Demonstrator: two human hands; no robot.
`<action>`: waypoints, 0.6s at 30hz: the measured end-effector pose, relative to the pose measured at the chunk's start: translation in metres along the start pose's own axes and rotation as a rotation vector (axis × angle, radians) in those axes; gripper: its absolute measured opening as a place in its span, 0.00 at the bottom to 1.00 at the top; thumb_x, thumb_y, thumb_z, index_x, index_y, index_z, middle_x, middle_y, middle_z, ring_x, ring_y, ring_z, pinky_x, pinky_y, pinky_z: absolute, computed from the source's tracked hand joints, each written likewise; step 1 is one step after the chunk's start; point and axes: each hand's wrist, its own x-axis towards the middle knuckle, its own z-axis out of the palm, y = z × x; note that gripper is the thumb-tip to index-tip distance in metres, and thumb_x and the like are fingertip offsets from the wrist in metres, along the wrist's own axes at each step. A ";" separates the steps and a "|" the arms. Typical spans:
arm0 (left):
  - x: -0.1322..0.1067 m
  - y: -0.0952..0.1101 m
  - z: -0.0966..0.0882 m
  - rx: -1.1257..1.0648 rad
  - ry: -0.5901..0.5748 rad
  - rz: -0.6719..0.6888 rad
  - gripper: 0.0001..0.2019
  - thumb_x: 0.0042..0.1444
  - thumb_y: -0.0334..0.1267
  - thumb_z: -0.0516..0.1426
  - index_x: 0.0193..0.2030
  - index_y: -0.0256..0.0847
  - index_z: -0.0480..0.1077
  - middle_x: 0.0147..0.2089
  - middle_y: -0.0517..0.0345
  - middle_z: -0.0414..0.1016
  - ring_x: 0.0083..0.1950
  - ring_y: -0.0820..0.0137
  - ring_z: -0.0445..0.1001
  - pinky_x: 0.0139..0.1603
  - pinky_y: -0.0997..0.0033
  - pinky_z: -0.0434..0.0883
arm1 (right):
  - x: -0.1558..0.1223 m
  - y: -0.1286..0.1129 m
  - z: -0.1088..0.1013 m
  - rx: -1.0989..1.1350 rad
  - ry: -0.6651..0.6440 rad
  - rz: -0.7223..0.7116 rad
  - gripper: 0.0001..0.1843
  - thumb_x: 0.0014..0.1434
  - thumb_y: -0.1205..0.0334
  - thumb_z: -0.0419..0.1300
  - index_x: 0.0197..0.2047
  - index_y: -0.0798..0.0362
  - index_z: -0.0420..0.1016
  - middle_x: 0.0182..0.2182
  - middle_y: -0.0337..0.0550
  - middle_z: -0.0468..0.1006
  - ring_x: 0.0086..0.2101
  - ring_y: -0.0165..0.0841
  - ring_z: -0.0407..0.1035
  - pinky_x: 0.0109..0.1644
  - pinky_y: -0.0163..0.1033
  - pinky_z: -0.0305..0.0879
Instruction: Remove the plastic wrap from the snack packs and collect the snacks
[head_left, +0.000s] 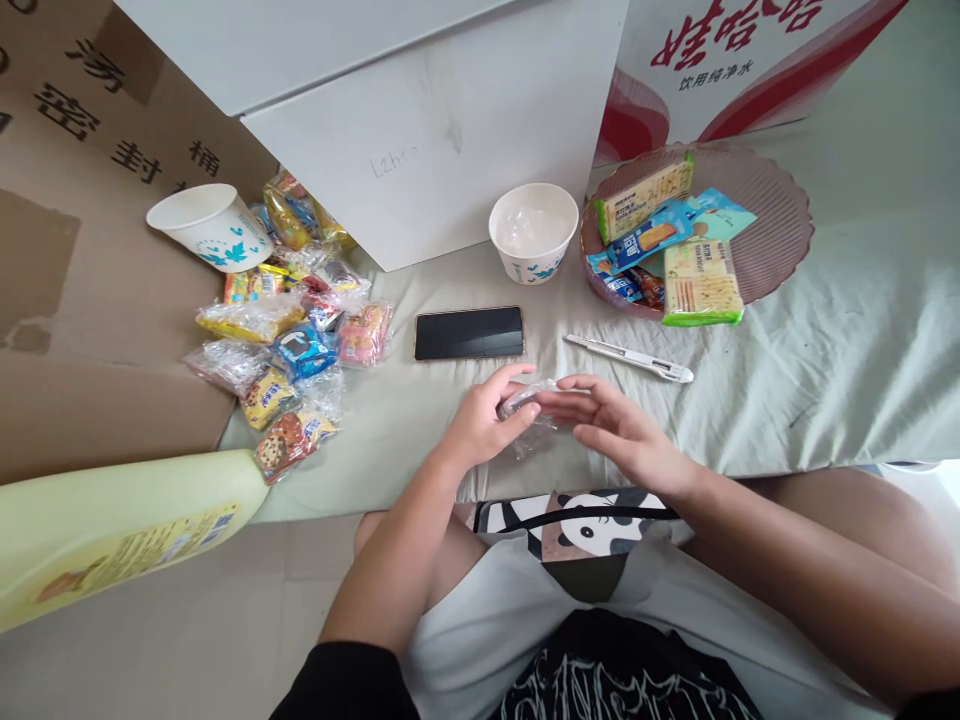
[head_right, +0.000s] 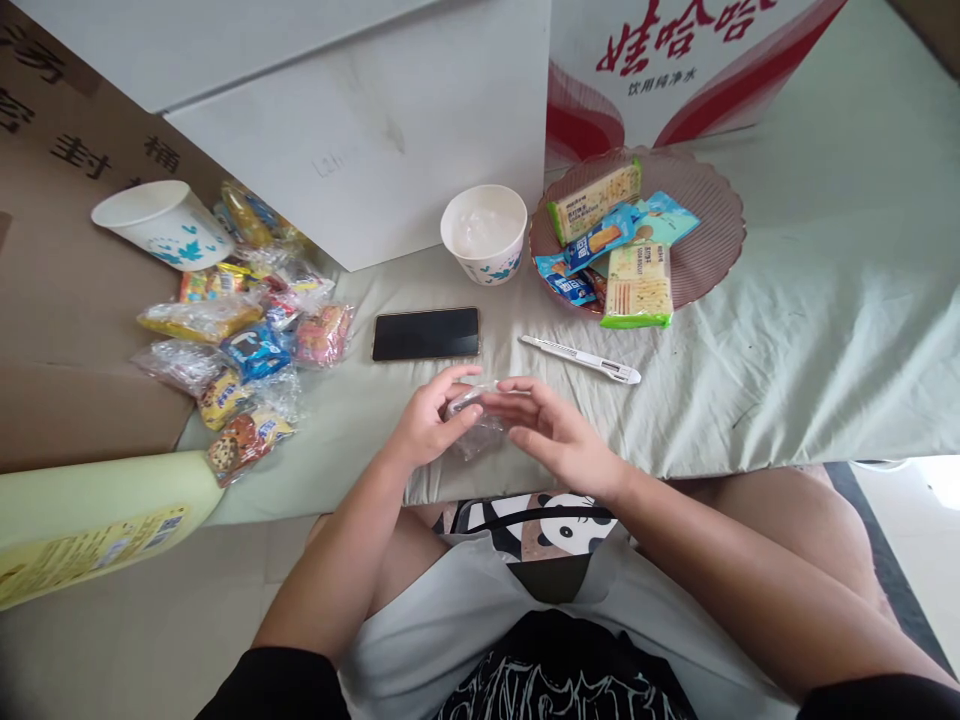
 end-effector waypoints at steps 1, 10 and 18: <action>0.001 -0.001 0.000 -0.022 0.012 -0.032 0.26 0.60 0.51 0.59 0.60 0.39 0.67 0.38 0.55 0.81 0.31 0.71 0.73 0.35 0.71 0.68 | 0.001 0.001 -0.002 -0.097 0.096 -0.039 0.18 0.65 0.55 0.59 0.57 0.44 0.64 0.54 0.49 0.75 0.55 0.40 0.73 0.59 0.52 0.72; 0.006 -0.008 0.012 -0.230 0.293 -0.029 0.20 0.60 0.57 0.59 0.34 0.43 0.63 0.25 0.66 0.62 0.25 0.76 0.58 0.27 0.74 0.58 | -0.009 -0.004 0.011 -0.821 0.276 -0.405 0.11 0.62 0.56 0.62 0.47 0.48 0.73 0.48 0.50 0.70 0.49 0.43 0.69 0.50 0.51 0.70; 0.008 0.002 0.060 -0.667 0.367 -0.073 0.19 0.65 0.59 0.51 0.39 0.44 0.59 0.43 0.57 0.73 0.44 0.69 0.74 0.51 0.64 0.72 | -0.013 0.003 0.026 -0.816 0.290 -0.532 0.25 0.60 0.54 0.64 0.58 0.50 0.65 0.47 0.52 0.76 0.47 0.46 0.72 0.47 0.50 0.69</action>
